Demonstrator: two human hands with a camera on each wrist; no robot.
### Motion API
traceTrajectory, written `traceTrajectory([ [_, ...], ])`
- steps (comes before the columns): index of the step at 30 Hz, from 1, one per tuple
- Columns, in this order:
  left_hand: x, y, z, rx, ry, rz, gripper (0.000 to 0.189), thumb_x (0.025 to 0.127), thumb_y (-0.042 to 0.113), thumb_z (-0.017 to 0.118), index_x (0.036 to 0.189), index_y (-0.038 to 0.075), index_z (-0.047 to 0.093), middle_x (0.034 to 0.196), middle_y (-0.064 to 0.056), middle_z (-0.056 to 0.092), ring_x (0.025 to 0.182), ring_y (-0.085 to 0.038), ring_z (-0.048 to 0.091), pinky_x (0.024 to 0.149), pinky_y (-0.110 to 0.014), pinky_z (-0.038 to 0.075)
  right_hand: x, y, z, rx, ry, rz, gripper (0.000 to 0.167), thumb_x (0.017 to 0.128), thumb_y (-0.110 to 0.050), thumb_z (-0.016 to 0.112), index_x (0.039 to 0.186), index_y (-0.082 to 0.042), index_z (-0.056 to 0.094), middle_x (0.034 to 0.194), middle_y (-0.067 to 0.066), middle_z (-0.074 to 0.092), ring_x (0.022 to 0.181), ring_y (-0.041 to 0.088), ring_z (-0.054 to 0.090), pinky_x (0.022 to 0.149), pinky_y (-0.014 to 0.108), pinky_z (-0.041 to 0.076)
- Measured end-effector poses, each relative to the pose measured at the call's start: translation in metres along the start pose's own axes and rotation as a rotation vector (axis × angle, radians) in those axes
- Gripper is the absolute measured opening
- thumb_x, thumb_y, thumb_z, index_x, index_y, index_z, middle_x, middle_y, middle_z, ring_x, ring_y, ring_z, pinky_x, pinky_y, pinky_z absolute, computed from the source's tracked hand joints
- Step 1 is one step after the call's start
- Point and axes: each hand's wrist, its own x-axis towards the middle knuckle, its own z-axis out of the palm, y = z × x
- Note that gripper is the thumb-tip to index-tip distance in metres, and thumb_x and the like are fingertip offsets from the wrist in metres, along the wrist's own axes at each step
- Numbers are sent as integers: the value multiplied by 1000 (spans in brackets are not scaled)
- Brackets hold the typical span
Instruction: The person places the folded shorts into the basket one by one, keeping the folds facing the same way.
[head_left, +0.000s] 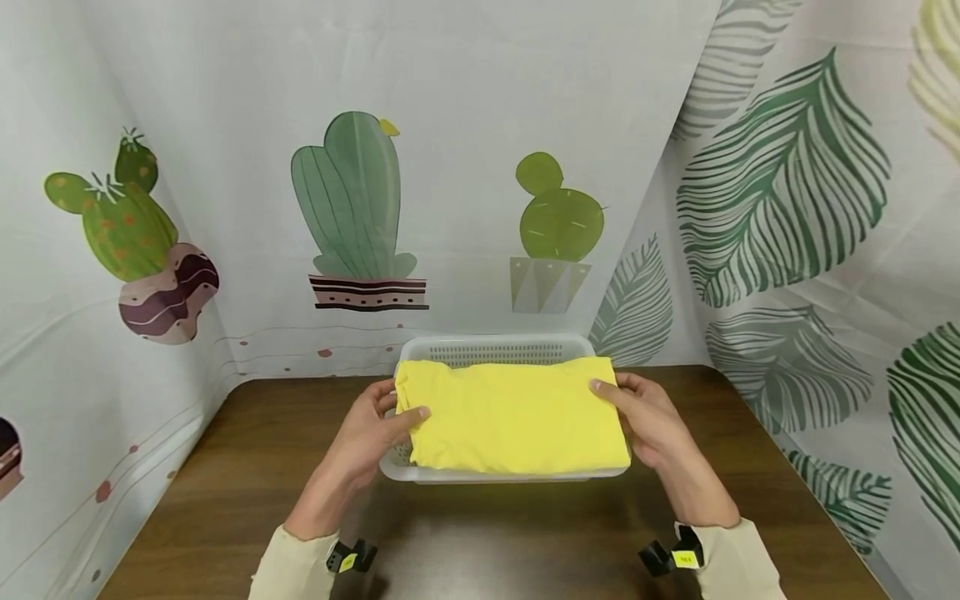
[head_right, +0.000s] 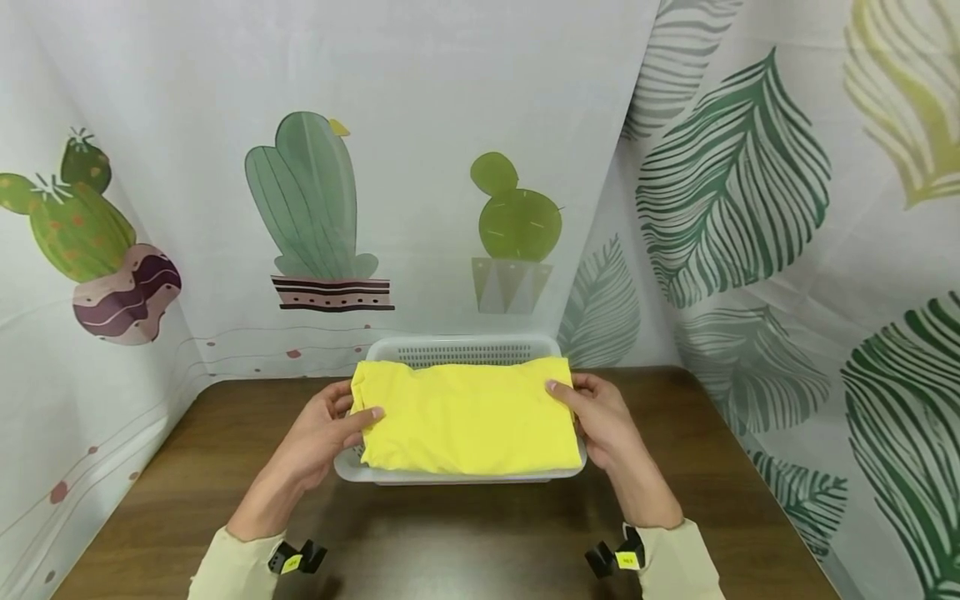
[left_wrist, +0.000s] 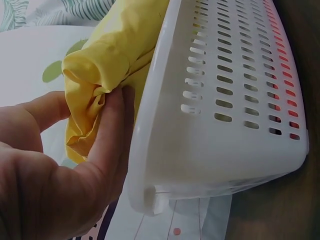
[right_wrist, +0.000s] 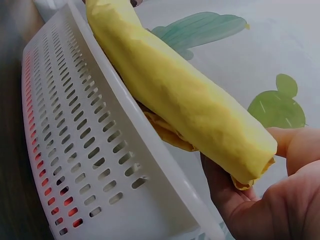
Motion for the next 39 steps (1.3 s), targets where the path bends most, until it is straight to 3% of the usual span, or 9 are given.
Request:
traceTrajectory([
  [11,7,-4,-2,18,55,-2,75,95,12,80,155,2,36,142,-19,57,108,-26,70,88,-40,63,9,2,6,-21,27,37,77,101,-32,75,154,8,37,114,8,69,93,17,74,80,37,64],
  [24,12,-7,-2,56,84,9,75,96,15,81,155,2,36,141,-20,56,107,-27,70,88,-39,63,14,4,10,-57,48,6,70,103,-25,73,152,9,37,119,11,63,95,15,69,79,30,62],
  [39,8,-9,2,163,120,23,74,95,14,81,154,4,37,134,-21,58,93,-22,72,82,-34,60,12,11,18,-270,93,-81,55,105,-16,67,148,9,43,130,23,53,96,23,64,76,30,60],
])
